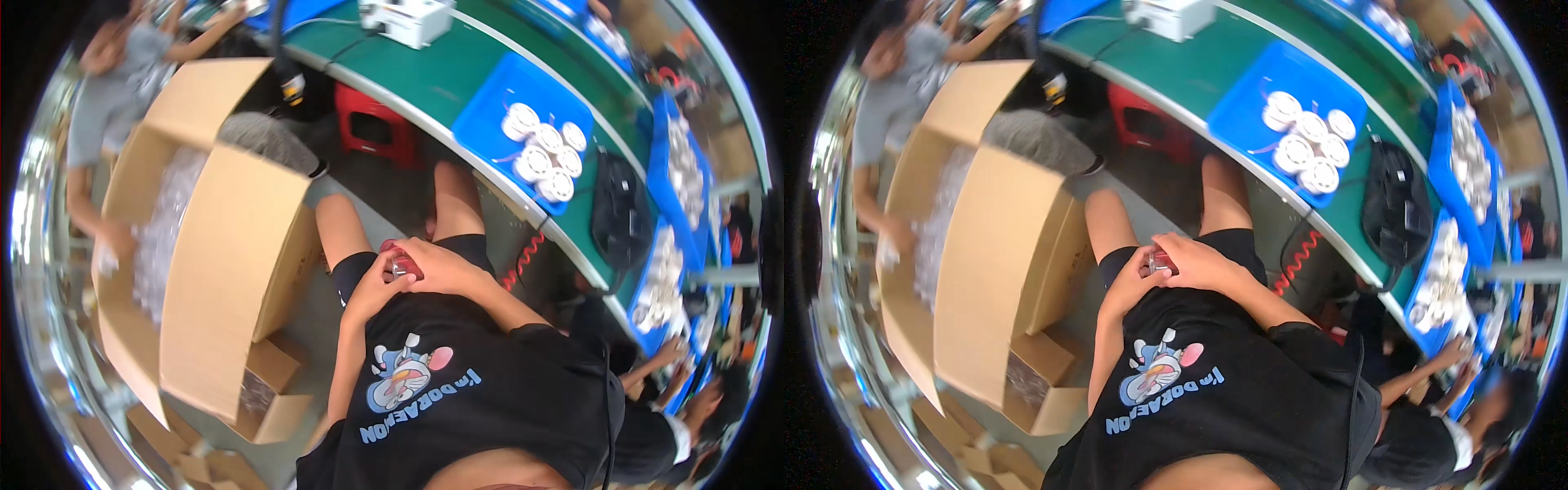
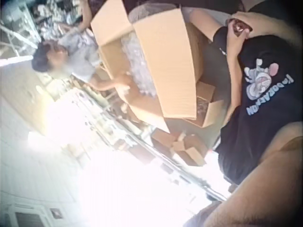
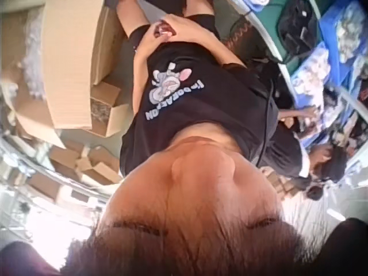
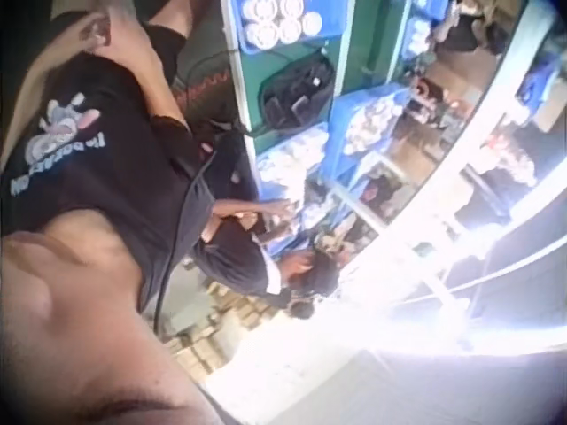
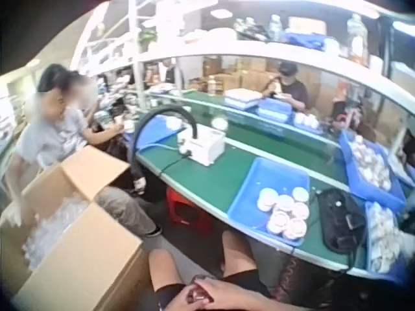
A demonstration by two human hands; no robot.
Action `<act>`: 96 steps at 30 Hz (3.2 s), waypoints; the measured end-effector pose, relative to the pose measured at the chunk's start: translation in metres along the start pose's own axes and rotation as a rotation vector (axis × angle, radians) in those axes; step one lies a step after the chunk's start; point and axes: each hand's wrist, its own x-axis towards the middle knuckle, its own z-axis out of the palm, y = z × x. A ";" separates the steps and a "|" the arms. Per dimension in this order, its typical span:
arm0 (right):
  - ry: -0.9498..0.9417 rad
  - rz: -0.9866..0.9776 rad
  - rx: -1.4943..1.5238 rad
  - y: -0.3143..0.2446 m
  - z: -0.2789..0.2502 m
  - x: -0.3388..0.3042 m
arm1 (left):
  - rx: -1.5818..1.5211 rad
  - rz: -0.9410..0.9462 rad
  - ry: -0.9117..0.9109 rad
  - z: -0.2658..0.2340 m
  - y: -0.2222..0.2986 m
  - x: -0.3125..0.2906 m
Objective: The recorder is seen placing electronic components into small plastic bags and then organizing them into a cardboard box on an assembly line.
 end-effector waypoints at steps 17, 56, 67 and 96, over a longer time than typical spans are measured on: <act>0.560 0.451 -0.787 0.032 -0.249 0.029 | -0.227 0.357 0.693 -0.126 0.047 0.208; 0.647 0.130 0.138 0.078 -0.048 0.189 | 0.342 0.592 0.929 -0.165 0.080 0.217; 0.420 -0.037 -0.514 0.005 -0.081 0.119 | 0.823 0.391 0.526 -0.080 0.113 0.086; 0.013 -0.115 1.028 -0.010 -0.065 0.037 | 0.586 0.419 0.379 0.019 0.134 -0.007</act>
